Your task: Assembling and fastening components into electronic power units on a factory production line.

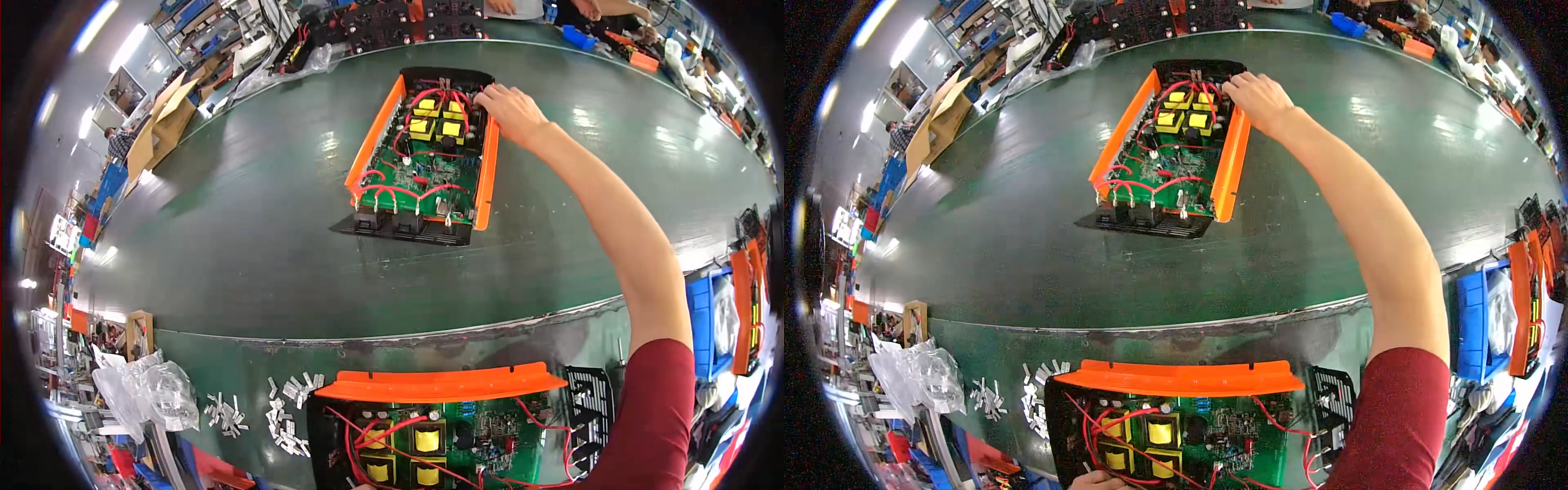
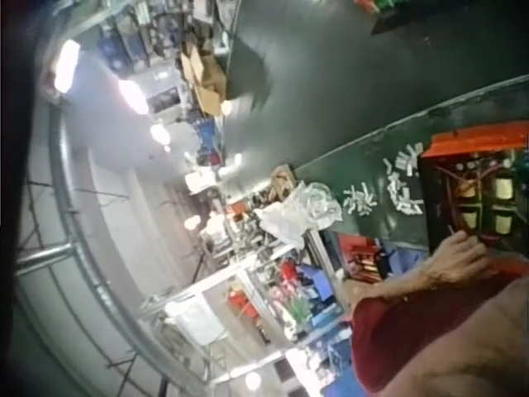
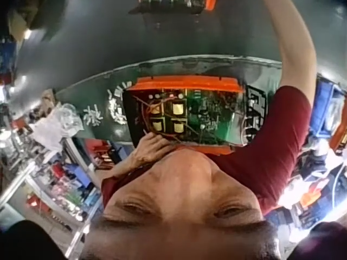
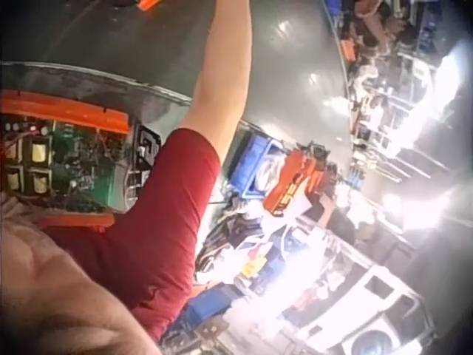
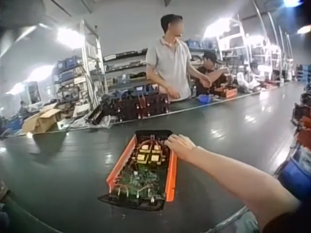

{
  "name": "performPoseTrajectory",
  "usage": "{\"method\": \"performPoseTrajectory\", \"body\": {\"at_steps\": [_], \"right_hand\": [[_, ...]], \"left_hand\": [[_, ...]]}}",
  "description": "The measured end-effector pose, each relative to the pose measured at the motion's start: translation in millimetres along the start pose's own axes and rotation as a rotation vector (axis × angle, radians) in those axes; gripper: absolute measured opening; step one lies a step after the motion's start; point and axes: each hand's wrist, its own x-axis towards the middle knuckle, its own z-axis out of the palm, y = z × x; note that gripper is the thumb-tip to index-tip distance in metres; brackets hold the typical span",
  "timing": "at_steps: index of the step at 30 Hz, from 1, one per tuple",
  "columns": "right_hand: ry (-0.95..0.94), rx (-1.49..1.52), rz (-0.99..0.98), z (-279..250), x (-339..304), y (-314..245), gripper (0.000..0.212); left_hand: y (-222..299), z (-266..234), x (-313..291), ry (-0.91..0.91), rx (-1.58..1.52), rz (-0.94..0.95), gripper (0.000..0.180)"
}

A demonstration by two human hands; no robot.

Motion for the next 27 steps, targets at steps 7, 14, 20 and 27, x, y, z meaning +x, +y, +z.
{"method": "performPoseTrajectory", "body": {"at_steps": [7, 14, 20, 27], "right_hand": [[0.036, 0.084, -0.117, -16, -9, 19, 0.042], [-0.101, 0.132, -0.206, -81, -86, -5, 0.039], [-0.282, 0.165, -0.173, -154, -137, -50, 0.031], [-0.412, 0.065, -0.016, -210, -136, -92, 0.030]], "left_hand": [[2, 6, 8, 0.061, 0.042, 0.057, 0.026], [1, -3, -21, 0.065, 0.031, 0.034, 0.026], [-5, -12, -39, 0.043, 0.044, 0.059, 0.023], [-25, -67, -54, 0.022, 0.015, 0.037, 0.014]]}}
